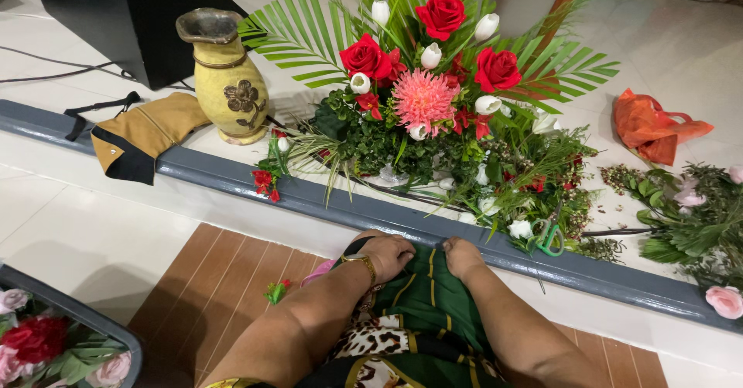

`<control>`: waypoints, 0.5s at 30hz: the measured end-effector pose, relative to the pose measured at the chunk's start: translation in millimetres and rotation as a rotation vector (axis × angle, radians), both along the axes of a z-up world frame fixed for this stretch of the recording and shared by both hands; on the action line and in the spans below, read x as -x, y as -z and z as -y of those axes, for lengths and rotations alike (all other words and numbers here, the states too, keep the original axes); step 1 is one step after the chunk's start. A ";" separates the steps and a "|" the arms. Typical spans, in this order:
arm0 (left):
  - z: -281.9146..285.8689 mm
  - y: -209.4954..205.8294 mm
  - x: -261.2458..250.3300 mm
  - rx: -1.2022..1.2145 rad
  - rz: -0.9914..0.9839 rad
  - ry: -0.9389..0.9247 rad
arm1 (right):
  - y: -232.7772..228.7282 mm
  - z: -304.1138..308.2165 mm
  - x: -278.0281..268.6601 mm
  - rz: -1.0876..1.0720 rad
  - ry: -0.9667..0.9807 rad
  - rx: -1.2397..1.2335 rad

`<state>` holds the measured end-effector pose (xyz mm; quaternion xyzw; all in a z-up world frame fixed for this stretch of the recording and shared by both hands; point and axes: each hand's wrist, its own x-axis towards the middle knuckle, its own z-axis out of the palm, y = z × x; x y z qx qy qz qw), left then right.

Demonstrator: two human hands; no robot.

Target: The person arranges a floral display on a low table, placing red roses, white tulips, and greenery into a foam base. They use shears to trim stems and adjust the placement of flowers and leaves to build a balanced arrangement.

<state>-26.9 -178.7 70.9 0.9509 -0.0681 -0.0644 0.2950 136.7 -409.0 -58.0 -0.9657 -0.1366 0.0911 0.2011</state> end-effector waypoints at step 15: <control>-4.4 16.8 -6.8 0.001 0.117 0.048 | 19.7 6.4 -13.4 0.154 -0.107 0.036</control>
